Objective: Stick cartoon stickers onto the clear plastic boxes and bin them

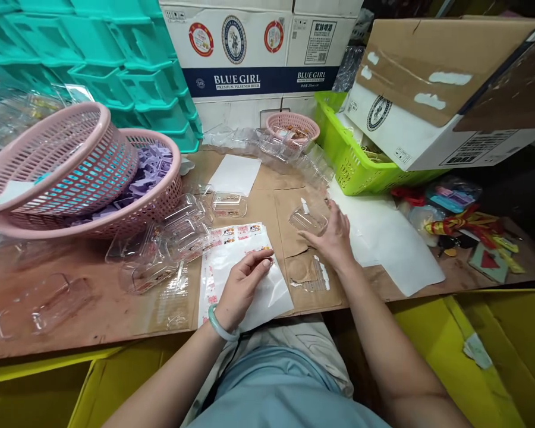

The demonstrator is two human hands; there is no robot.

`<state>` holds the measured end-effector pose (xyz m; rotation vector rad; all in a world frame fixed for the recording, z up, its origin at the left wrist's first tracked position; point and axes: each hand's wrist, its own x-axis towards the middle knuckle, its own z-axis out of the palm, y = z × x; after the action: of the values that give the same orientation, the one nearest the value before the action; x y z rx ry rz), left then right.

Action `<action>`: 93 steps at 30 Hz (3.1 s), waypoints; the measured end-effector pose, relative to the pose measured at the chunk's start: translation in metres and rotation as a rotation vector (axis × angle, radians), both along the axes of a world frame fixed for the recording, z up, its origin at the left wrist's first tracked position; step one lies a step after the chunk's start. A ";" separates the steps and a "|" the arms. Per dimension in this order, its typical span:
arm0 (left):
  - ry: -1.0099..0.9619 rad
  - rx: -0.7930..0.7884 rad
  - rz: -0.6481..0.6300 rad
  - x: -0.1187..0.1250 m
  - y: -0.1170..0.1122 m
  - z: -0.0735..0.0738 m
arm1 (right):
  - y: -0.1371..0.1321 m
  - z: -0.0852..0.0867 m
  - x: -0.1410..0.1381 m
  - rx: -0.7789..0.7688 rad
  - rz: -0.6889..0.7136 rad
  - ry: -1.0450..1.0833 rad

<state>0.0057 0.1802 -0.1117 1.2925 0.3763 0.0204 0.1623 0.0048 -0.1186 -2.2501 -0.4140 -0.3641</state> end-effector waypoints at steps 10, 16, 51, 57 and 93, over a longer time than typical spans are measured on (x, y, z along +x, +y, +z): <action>-0.067 -0.190 -0.131 -0.015 0.029 0.022 | 0.015 0.029 -0.040 0.174 0.904 0.595; 0.088 -0.211 0.061 -0.043 0.036 0.010 | 0.039 0.011 -0.063 0.255 0.938 0.724; 0.164 -0.352 0.230 -0.048 0.042 -0.010 | 0.059 0.041 -0.113 0.384 0.405 0.900; 0.164 -0.358 0.228 -0.047 0.042 -0.008 | 0.060 0.040 -0.112 0.368 0.408 0.912; 0.122 -0.138 0.232 -0.046 0.031 -0.010 | 0.065 0.028 -0.126 -0.267 0.347 -0.061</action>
<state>-0.0406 0.2113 -0.1219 1.1119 0.6204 0.1101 0.0358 0.0696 -0.0904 -2.3674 -0.9168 -0.2044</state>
